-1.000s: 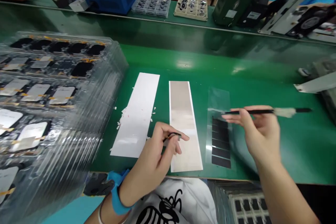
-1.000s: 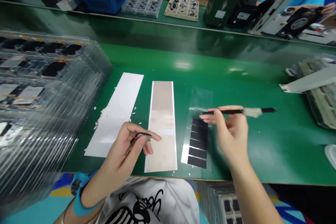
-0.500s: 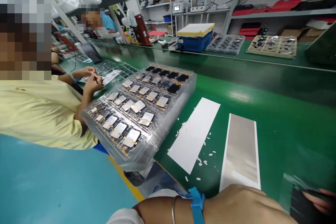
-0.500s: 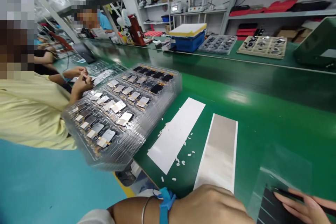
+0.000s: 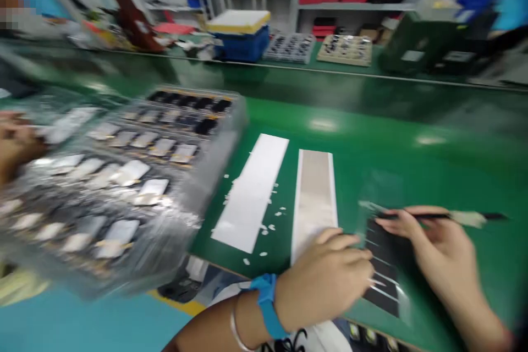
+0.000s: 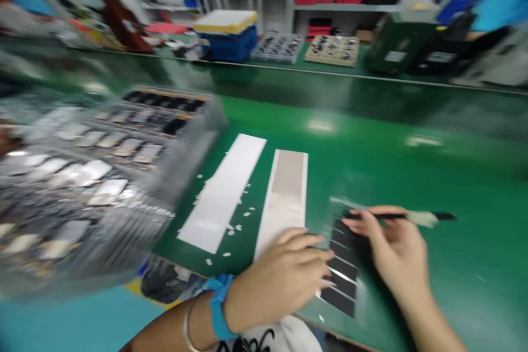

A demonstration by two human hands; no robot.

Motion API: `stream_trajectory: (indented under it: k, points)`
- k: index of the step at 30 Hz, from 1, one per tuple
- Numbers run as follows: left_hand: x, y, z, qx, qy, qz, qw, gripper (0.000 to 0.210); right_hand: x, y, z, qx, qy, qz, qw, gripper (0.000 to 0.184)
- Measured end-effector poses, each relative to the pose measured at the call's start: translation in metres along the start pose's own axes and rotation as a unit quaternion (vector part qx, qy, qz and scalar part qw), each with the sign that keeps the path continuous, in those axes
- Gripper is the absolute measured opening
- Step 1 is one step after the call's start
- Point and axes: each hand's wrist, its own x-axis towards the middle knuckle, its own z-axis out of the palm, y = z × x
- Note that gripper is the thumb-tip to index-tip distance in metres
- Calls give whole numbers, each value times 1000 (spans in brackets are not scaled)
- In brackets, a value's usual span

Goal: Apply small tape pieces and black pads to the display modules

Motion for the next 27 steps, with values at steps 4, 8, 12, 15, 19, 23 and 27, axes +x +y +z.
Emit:
stream_trajectory:
  k: [4,8,12,15,19,23,27]
  points:
    - [5,1,-7,-78,-41,-43,995,17,1,4,-20,-53,-2,57,997,35]
    - [4,3,-7,-93,-64,-52,992,18,0,7,-16,-61,15,66,996,44]
    - [2,2,-5,-96,-62,-58,992,18,-1,4,-13,-56,5,70,996,45]
    - [1,2,-4,-98,-63,-59,991,18,-1,2,-13,-54,4,72,996,44]
    - [2,2,-4,-103,-63,-59,991,18,0,2,-11,-52,7,74,996,44]
    - [2,3,-4,-116,-41,-62,990,18,3,2,-12,-45,8,69,997,41]
    - [0,1,-9,-150,38,-114,981,18,-4,-17,-11,-23,37,22,999,34]
